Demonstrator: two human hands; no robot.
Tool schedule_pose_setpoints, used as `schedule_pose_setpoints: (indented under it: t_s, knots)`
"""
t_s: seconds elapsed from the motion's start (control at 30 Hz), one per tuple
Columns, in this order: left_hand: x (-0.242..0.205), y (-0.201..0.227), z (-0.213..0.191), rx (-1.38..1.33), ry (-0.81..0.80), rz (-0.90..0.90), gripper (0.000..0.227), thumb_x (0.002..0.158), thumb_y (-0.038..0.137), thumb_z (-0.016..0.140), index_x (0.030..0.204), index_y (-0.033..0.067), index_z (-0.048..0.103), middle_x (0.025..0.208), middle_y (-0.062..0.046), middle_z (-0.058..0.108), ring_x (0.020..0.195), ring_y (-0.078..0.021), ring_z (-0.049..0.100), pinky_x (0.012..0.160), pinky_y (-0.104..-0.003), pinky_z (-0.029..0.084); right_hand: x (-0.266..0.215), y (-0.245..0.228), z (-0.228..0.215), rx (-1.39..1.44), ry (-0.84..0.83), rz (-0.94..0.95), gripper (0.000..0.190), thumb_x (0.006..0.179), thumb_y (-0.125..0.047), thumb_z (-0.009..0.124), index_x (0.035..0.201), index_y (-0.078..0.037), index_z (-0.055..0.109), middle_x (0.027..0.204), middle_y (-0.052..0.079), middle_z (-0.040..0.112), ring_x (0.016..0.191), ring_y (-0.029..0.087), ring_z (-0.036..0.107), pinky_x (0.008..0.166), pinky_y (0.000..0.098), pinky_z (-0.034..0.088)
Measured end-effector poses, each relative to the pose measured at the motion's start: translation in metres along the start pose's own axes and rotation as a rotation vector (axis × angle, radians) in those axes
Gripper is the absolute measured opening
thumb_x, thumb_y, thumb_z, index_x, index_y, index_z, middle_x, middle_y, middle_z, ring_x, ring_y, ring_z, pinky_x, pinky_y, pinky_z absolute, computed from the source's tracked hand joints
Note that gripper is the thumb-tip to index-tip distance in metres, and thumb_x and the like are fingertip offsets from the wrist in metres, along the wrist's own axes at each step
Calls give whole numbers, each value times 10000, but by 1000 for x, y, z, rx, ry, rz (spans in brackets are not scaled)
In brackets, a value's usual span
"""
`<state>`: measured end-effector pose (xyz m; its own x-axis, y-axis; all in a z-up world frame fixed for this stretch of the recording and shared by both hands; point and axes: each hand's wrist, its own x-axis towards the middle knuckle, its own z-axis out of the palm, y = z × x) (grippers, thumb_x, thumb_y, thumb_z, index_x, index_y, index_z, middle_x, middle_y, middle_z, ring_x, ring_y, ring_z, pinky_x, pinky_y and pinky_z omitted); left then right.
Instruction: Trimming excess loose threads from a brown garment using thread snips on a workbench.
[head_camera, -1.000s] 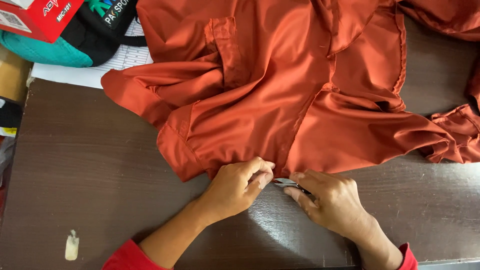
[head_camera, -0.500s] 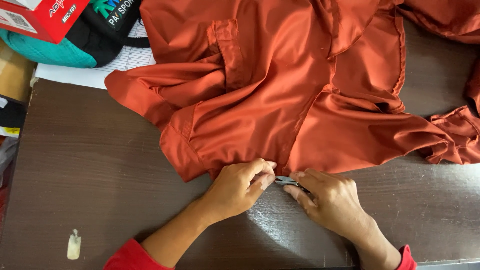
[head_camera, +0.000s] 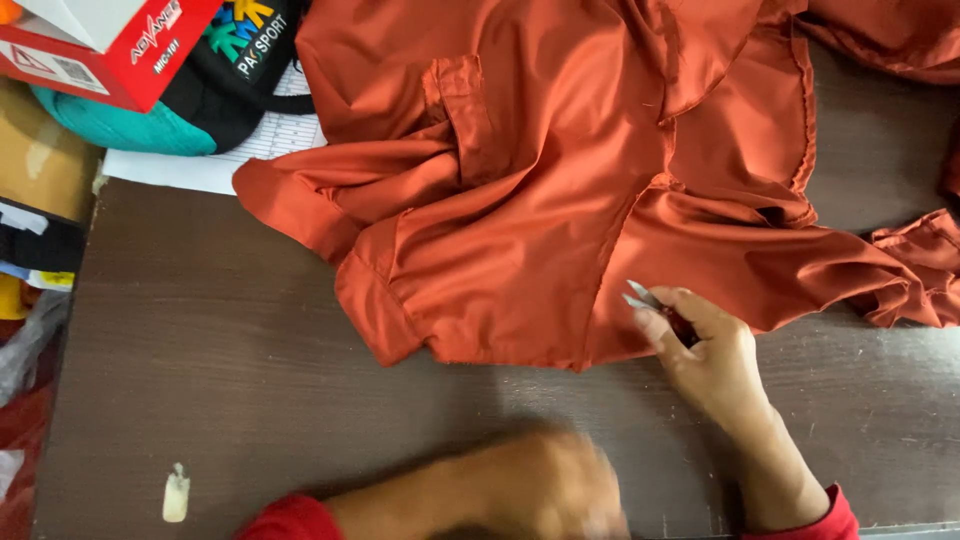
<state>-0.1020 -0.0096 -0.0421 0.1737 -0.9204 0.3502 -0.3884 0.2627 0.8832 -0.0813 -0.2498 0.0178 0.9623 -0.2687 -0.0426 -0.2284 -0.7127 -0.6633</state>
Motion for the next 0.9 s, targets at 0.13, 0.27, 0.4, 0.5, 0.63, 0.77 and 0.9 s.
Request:
schedule_pose_setpoints:
  t_s: [0.13,0.27,0.4,0.5,0.63,0.77,0.9]
  knots:
    - [-2,9,10,238,-143,114,248,997,102,526,755,52,542,794,-61,608,743,-316,591,768,-459,492,-5,1,12,209,4,-99,466,841,-274,777,1235,-40,691,1106,53,724,1038,126,682,945,258,514]
    - [-3,37,-44,483,309,116,360,1057,314,603,773,93,594,812,-63,638,758,-294,627,778,-410,469,-8,4,31,-24,-34,-181,525,812,-286,807,1320,-240,683,1178,-56,772,961,41,711,887,214,525]
    - [-21,63,-91,800,509,49,130,1027,163,673,922,89,653,1115,-76,683,1007,-263,658,932,-432,497,-3,25,42,-273,-34,-249,611,771,-319,786,1355,-432,644,1102,-158,799,850,38,762,780,248,576]
    - [-40,55,-107,1122,478,-225,261,947,235,761,1124,79,650,1333,-148,609,1206,-330,577,1069,-523,447,-4,27,43,-425,-41,-261,610,743,-383,757,1338,-467,653,1098,-178,790,774,97,754,694,297,580]
    - [-57,42,-104,1155,325,-377,333,914,208,735,1214,79,673,1364,-176,605,1187,-326,600,1049,-492,458,-3,19,34,-302,-5,-338,473,784,-314,781,1251,-378,736,1201,-219,754,1020,-1,735,760,214,579]
    - [-33,46,-103,918,391,-359,129,975,271,682,949,145,696,852,17,726,750,-207,689,759,-376,524,0,20,25,-287,89,-285,177,857,-385,758,995,-285,805,990,-138,797,841,54,747,692,263,566]
    - [9,26,-119,968,495,-289,63,998,187,647,1006,141,690,941,10,726,743,-225,675,782,-400,523,7,19,19,-210,-59,-57,181,847,-424,757,939,-273,799,904,-182,800,766,41,722,710,262,542]
